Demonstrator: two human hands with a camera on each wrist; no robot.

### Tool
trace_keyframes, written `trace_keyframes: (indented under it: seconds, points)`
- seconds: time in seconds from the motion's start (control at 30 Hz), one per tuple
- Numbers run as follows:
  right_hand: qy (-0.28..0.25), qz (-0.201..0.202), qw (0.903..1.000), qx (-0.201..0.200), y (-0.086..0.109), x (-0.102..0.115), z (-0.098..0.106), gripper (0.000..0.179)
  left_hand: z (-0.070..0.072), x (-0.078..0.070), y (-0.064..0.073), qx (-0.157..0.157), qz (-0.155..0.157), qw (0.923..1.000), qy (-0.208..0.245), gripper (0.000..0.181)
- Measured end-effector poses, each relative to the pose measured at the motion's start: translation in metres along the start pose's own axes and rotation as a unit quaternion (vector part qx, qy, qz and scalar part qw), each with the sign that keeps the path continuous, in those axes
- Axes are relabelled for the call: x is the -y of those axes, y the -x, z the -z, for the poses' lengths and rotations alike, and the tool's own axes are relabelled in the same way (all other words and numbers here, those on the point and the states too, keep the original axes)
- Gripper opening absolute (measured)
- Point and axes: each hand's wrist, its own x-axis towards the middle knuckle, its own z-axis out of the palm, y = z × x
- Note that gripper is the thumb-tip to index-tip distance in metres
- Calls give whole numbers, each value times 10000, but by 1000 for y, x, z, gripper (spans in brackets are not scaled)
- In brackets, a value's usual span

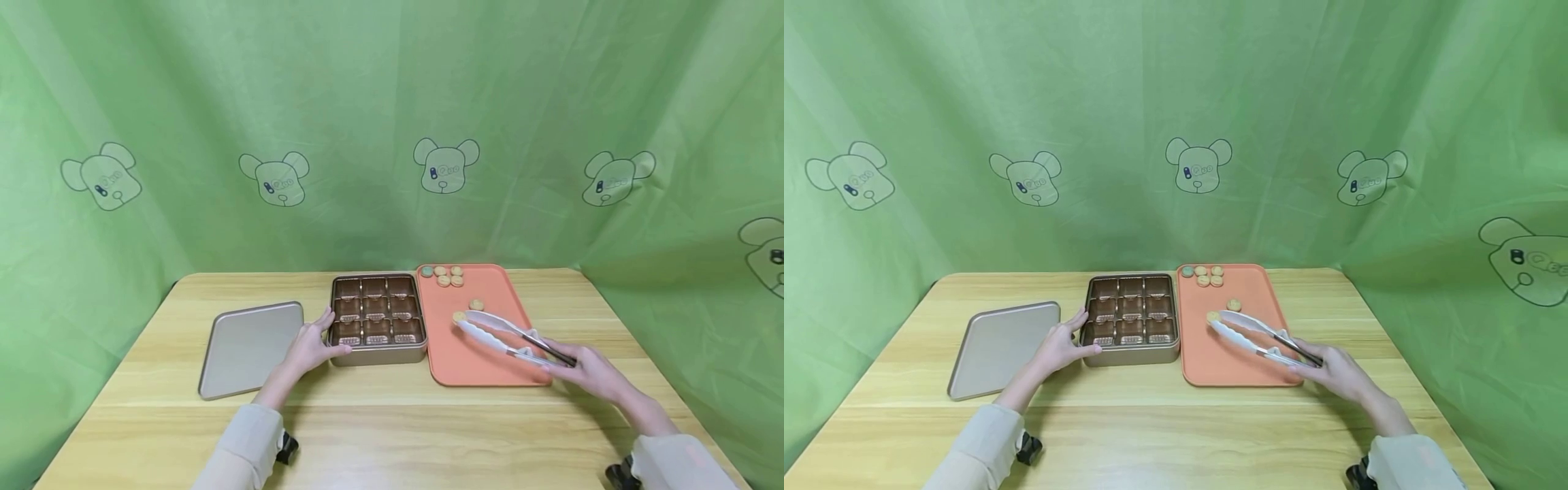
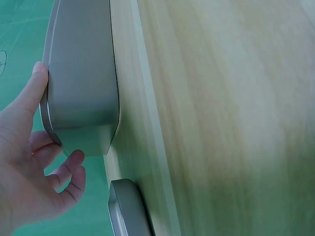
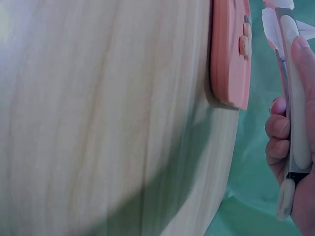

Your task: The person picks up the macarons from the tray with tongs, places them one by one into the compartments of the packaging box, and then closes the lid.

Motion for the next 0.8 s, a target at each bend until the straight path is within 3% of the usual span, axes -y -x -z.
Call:
trace_keyframes:
  seconds: [0.37, 0.8]
  points:
    - [98, 80, 9999, 12, -10, 19, -6, 55, -2, 2, 0, -7, -88, 9999, 80, 91]
    - [-246, 301, 9988, 284, -24, 41, -14, 57, -2, 2, 0, -29, -62, 9999, 108, 91]
